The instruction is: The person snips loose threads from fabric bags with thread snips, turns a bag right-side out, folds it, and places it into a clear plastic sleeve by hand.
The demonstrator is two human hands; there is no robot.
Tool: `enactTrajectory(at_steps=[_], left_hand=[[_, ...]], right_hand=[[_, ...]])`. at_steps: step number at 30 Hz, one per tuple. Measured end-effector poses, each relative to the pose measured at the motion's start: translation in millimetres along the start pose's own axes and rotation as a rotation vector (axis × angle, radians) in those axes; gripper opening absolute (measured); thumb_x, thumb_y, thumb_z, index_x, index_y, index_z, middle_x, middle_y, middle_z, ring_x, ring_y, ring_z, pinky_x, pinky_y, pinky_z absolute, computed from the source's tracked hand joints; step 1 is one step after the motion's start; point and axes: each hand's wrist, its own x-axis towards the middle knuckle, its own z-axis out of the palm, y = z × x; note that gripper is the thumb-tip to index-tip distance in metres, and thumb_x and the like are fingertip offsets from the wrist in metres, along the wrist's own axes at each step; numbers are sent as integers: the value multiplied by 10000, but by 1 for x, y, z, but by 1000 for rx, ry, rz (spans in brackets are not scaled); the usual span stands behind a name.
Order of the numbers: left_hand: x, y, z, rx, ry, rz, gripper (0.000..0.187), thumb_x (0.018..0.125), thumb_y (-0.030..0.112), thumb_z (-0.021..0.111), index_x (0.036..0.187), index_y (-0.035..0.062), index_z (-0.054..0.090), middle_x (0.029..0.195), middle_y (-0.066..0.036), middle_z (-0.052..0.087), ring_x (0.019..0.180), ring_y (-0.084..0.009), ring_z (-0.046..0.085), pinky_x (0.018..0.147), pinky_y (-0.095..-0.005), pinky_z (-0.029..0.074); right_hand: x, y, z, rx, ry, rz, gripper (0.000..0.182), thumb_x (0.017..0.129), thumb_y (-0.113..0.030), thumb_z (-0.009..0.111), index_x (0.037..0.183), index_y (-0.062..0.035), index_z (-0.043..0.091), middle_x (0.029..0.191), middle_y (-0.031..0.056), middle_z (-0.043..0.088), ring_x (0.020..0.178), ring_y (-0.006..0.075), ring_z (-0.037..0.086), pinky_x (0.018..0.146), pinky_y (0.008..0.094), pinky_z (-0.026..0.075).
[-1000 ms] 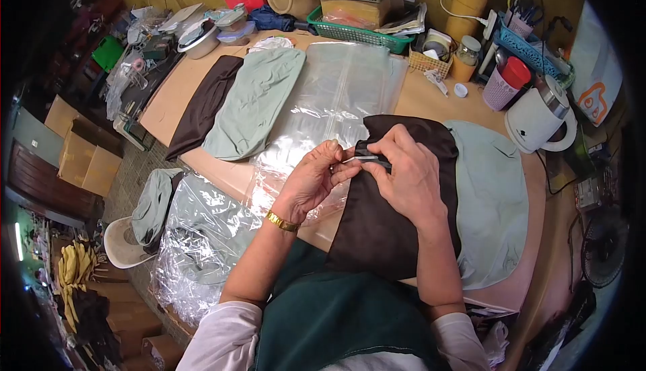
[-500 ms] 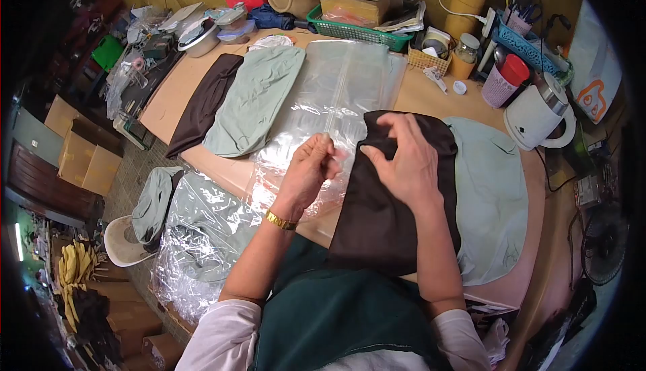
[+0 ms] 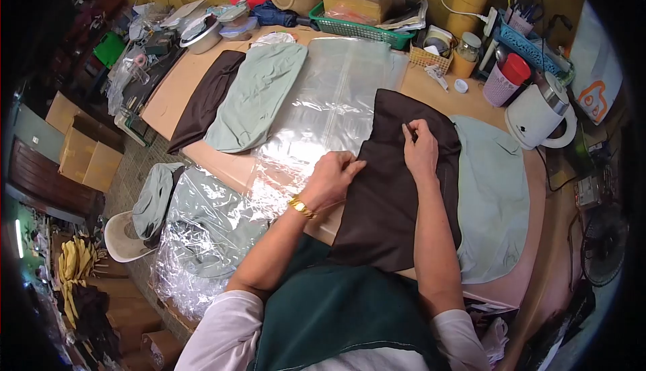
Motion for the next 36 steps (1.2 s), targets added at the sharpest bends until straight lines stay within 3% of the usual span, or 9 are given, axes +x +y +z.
enactTrajectory(at_steps=[3,8,10,15,19,26,29,32,36], left_hand=[[-15,3,-31,-77,-180,-54,289,913,249,653,800,-17,664,600,-70,572,585,-113,480,583,-320,433],[-24,-22,-37,-215,-51,1,296,937,269,639,762,29,655,588,58,476,561,-43,384,501,-242,328],[-24,-18,-36,-398,10,-12,285,950,275,624,778,52,663,584,77,456,532,-18,360,473,-222,286],[-22,-12,-38,-392,5,-26,288,960,277,613,781,55,656,592,86,456,510,-5,347,459,-210,257],[-23,-9,-38,-401,30,9,289,959,277,615,776,56,651,591,90,446,519,-7,339,461,-212,249],[-29,1,-42,-466,-13,62,289,959,278,615,780,53,636,586,100,418,526,-3,322,463,-215,232],[-31,5,-50,-525,-27,23,286,951,262,618,773,39,633,607,75,454,557,-24,341,498,-233,282],[-26,1,-50,-588,21,40,282,972,265,598,790,52,627,582,108,388,519,2,291,466,-209,207],[-24,-2,-46,-556,50,46,273,972,254,602,796,47,629,596,109,399,531,4,289,469,-209,208]], right_hand=[[1,-1,-4,-35,-7,21,250,908,-278,642,1023,-72,559,968,165,668,910,373,632,732,465,474],[-8,-31,-8,-4,5,-32,266,866,-252,697,1058,-84,619,932,86,618,848,285,612,731,377,482],[-12,-50,-22,59,-242,-206,265,824,-231,729,1035,-85,664,896,69,573,845,227,598,729,354,482],[-38,-93,-44,19,-385,-422,246,721,-171,779,926,-82,675,920,59,569,833,285,621,728,381,482],[-49,-105,-42,-52,-248,-529,256,668,-111,790,814,-54,588,786,79,535,710,298,604,633,402,456],[-49,-102,-31,-49,-261,-534,279,682,-99,781,795,-56,530,770,74,537,652,305,587,604,400,447],[-40,-95,-29,-24,-264,-417,245,737,-111,753,891,-82,564,872,73,563,751,310,609,674,430,462],[-31,-85,-29,2,-51,-315,242,760,-145,751,921,-74,586,906,83,568,782,282,617,696,413,477],[-36,-98,-44,145,-230,-361,228,751,-182,763,895,-64,631,901,74,571,797,268,626,690,388,483]])
